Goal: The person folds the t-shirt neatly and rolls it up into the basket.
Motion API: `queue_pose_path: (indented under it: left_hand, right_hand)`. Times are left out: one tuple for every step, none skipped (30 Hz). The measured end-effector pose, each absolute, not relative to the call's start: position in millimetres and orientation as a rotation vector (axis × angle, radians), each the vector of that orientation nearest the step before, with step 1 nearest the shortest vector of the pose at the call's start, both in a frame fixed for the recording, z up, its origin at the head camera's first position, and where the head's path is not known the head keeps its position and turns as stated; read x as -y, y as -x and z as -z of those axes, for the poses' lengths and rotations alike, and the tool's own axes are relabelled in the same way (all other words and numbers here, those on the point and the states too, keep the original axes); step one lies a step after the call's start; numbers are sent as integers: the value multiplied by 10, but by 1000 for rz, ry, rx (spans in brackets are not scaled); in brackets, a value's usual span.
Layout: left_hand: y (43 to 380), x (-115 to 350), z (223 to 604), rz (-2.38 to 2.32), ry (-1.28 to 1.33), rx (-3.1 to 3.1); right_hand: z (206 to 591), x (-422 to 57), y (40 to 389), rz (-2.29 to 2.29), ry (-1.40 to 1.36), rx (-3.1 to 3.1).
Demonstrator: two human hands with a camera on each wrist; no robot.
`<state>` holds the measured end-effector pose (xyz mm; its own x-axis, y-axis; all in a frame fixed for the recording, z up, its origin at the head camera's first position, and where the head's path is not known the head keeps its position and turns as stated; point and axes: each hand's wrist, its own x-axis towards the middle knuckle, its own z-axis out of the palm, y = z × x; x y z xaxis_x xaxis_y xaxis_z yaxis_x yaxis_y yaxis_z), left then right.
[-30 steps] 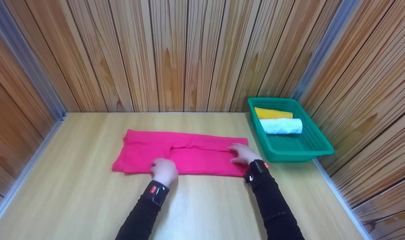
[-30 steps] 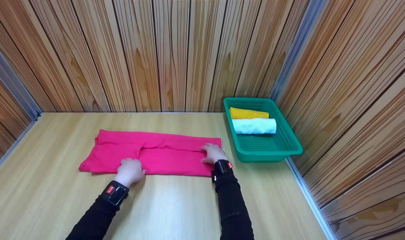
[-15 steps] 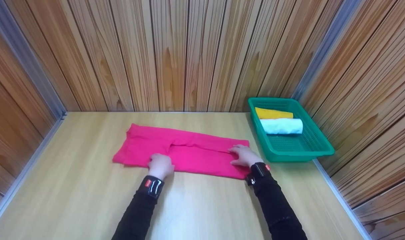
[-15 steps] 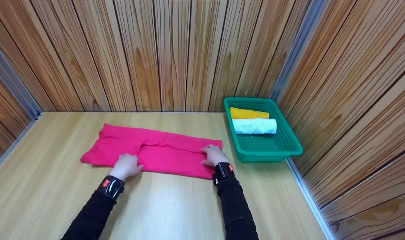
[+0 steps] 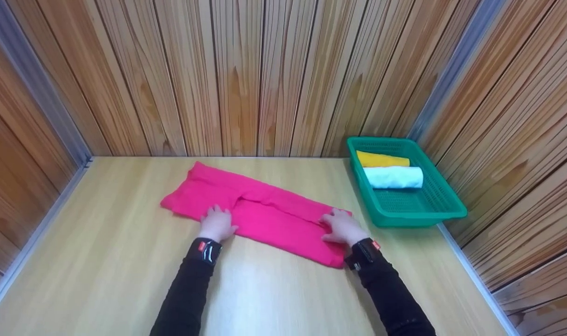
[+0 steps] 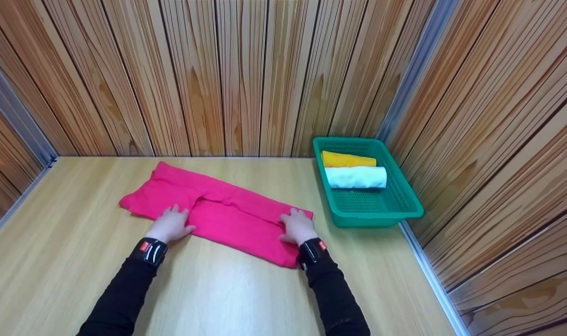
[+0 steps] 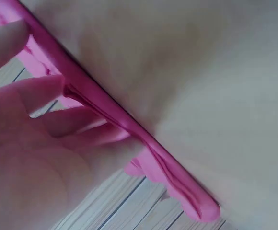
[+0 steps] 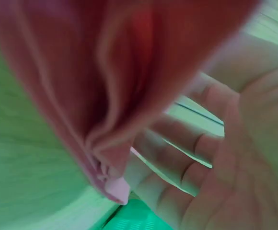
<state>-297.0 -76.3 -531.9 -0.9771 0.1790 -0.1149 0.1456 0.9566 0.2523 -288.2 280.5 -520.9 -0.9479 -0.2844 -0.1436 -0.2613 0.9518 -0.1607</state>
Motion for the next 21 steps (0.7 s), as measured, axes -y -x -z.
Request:
queue_pose_path:
  left_hand:
    - [2977,772,5307,-361,-245,-2973]
    - [2980,775,5293,-358,-234,-2971]
    - [2984,772,5282,-348,-218,-2969]
    - [2983,761,5271,-335,-199,-2970]
    - [2981,743,5265,-322,-181,-2975]
    - [2977,719,5259,-309,-168,-2984]
    - [2974,690,5259,-296,-155,-2996]
    - [2970,660,5260,-283,-146,-3010]
    - [2967,632,5263,-271,-141,-3033]
    - [2965,607,5266,-263,-139,-3057]
    - [2967,587,5271,-262,-139,-3083]
    - [2967,577,5271,-261,-142,-3104]
    - [2972,574,5272,-268,-145,-3118]
    - [2980,581,5272,-282,-152,-3125]
    - [2993,598,5274,-303,-165,-3129]
    - [3008,620,5273,-320,-182,-3119]
    - [3023,645,5271,-341,-200,-3106]
    - [3040,673,5266,-362,-221,-3087]
    - [3061,703,5265,-380,-241,-3068]
    - [3081,730,5262,-393,-259,-3051]
    - [3099,752,5259,-400,-274,-3036]
  right_hand:
    - [5205,-2797,2865,201,423,-2941]
    - [5204,-2790,2849,190,431,-2941]
    - [5198,-2780,2831,193,435,-2941]
    - [5195,-2768,2813,191,435,-2940]
    - [5192,-2754,2795,190,434,-2939]
    - [5189,-2738,2777,196,432,-2937]
    - [5190,-2724,2761,196,434,-2938]
    - [5190,-2709,2745,203,433,-2935]
    - [5187,-2692,2728,203,448,-2937]
    - [5187,-2675,2708,197,460,-2938]
    - [5188,-2659,2691,195,472,-2937]
    - [5190,-2644,2671,194,484,-2938]
    - [5190,-2630,2652,182,497,-2940]
    - [5189,-2618,2632,177,507,-2941]
    - [5186,-2606,2614,172,515,-2945]
    - [5187,-2598,2595,171,512,-2947]
    - [5186,-2591,2578,173,513,-2949]
    - [5181,-2585,2559,172,512,-2949]
    - [5177,-2580,2544,169,511,-2949]
    - [5175,-2576,2530,171,511,-2947]
    - [5174,-2573,2518,177,510,-2947]
